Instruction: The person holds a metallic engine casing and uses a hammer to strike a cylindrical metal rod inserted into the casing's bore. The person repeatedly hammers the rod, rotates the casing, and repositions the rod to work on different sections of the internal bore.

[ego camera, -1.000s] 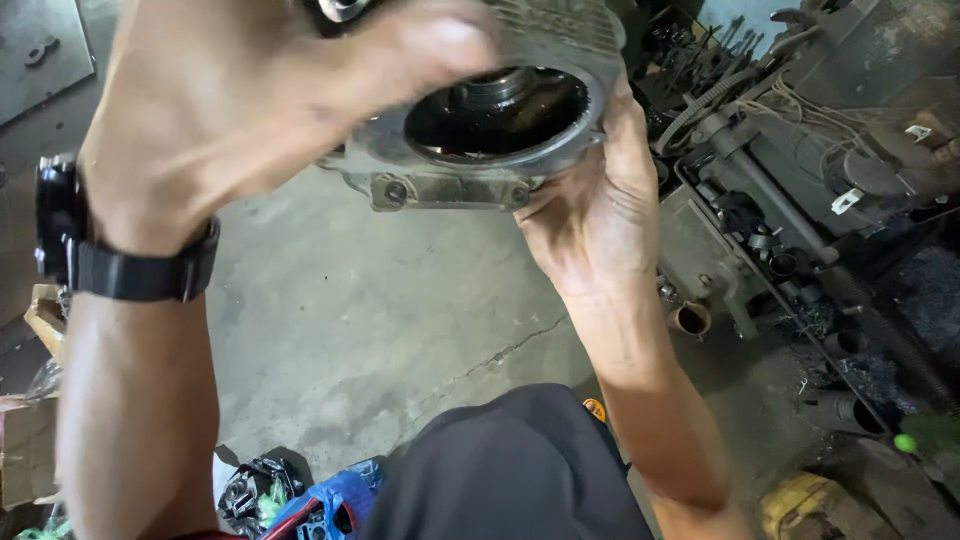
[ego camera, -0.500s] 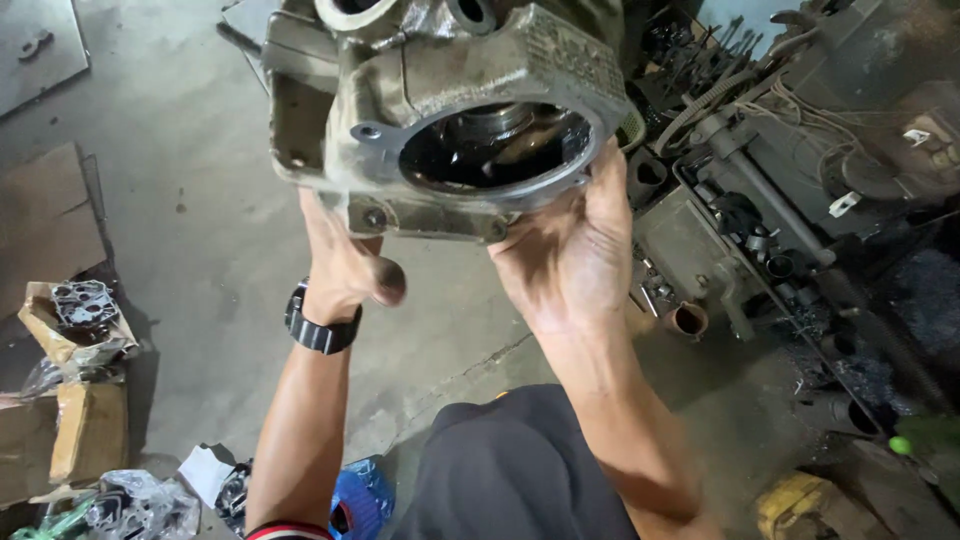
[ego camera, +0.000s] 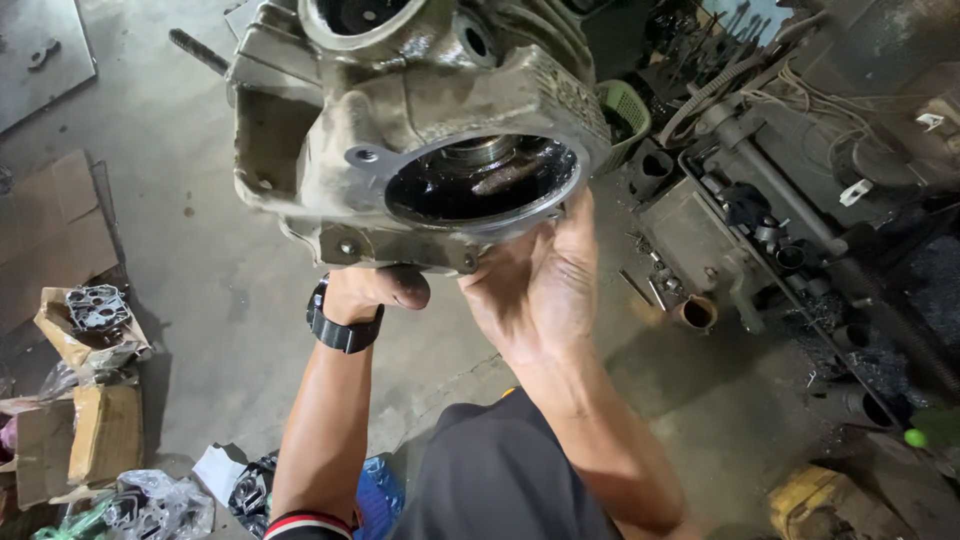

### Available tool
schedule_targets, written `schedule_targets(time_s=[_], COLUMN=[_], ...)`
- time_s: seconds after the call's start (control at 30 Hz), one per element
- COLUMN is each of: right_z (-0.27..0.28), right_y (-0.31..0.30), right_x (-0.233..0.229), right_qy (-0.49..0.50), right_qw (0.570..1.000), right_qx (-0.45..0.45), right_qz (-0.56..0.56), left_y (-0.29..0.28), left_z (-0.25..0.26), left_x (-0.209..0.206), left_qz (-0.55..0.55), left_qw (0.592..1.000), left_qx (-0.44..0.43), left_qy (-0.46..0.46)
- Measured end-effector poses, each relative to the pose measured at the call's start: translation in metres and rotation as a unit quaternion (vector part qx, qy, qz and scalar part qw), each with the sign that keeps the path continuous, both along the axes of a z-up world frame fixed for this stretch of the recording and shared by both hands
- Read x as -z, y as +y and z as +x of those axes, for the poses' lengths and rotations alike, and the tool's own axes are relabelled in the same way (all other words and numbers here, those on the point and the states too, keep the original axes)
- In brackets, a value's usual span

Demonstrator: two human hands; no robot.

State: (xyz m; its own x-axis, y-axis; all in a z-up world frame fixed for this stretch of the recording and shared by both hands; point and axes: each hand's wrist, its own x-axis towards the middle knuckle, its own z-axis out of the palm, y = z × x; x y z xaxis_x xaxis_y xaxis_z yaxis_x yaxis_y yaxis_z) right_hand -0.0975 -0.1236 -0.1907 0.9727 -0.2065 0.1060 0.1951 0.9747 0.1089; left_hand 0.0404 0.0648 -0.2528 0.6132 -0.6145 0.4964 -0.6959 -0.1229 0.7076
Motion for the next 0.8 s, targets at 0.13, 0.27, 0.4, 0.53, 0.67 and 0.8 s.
schedule_targets(time_s=[0.13,0.27,0.4,0.53,0.67,0.8], right_z=[0.003,0.006,0.007,0.014,0.017,0.024], right_y=[0.003,0.007,0.012,0.022,0.026,0.022], right_x=[0.005,0.018,0.011,0.012,0.01,0.03], right_qy=[0.005,-0.034,-0.028,-0.008,0.0,-0.049], right_qw=[1.0,0.999,0.999,0.998,0.997,0.995], right_qx=[-0.008,-0.019,-0.023,-0.034,-0.064,-0.084], right_qz=[0.018,0.026,0.032,0.047,0.051,-0.011], left_y=[0.002,0.007,0.011,0.008,-0.002,-0.006], left_z=[0.009,0.013,0.012,0.019,0.025,0.016], left_x=[0.012,0.019,0.027,0.038,0.035,0.01], left_qz=[0.031,0.087,0.015,-0.129,-0.345,-0.319], left_qw=[0.995,0.992,1.0,0.985,0.883,0.915], left_qx=[-0.02,-0.024,0.019,0.088,0.138,0.14], left_qy=[-0.088,-0.082,-0.017,0.075,0.287,0.203])
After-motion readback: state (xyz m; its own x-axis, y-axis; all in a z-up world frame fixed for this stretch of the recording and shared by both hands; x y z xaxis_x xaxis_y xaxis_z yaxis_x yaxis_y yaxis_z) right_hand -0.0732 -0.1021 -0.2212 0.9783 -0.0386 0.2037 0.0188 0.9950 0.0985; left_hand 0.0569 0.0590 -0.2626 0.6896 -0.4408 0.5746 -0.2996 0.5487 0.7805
